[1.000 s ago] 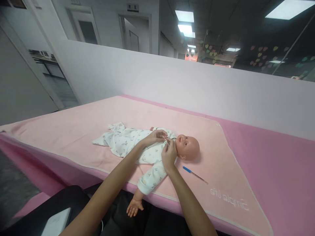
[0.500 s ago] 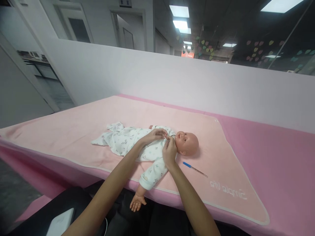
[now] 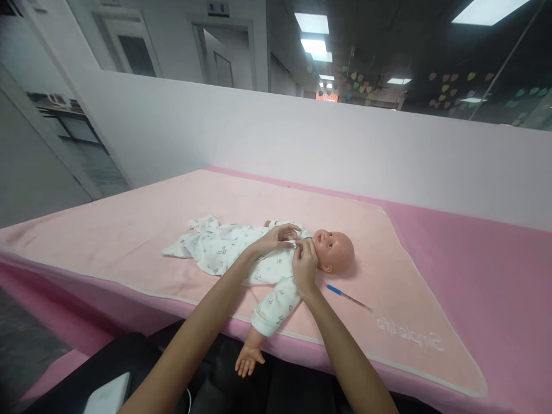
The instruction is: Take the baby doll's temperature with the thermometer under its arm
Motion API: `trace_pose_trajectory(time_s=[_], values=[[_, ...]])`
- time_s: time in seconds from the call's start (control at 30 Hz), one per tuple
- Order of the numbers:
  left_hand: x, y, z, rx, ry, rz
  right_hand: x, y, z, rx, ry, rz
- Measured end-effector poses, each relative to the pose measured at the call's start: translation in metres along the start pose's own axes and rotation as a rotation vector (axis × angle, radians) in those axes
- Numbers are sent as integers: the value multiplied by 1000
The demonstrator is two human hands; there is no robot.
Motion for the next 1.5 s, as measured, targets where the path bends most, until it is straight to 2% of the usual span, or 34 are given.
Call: trace_pose_trajectory(time_s=[0.13,0.2,0.3,0.4,0.57,0.67,0.77,0.83,1.0,1.13,1.3,1.5], values=[[-19,18,6,81,-18,136,-3,-1,-23,-67,206,-26],[-35,24,11,188,-10,170,-3,-12,-36,-112,320,-110],[-59,20,20,417,-6,144,2,-38,-52,-217,448,-252],[-79,20,29,706,-20,257,12,-50,-55,-297,427,-250],[-96,26,35,1080,-14,548,14,-51,-48,-358,344,-195],[-108,30,42,1221,-41,754,9,-49,-45,-382,327,-210],[-118,30,48,1282,-60,891,8,-49,-47,-346,343,-241],[-119,22,53,1323,-98,897,7,-47,-50,-299,362,-249],[-99,-6,53,1388,-178,712,5,-44,-54,-211,394,-233],[-88,-13,47,1400,-173,626,5,-42,-48,-203,363,-194],[-88,-10,44,1380,-143,627,6,-44,-46,-208,348,-203],[-91,-6,45,1395,-87,709,7,-42,-45,-154,338,-191]])
Point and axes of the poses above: each hand's wrist, its own x-axis towards the middle knuckle, its own y-axis out of the back of the hand, z = x × y, the point moved 10 cm from there along x, towards the middle knuckle, and after that the axes turned 10 degrees about -z, right-handed, at the moved point
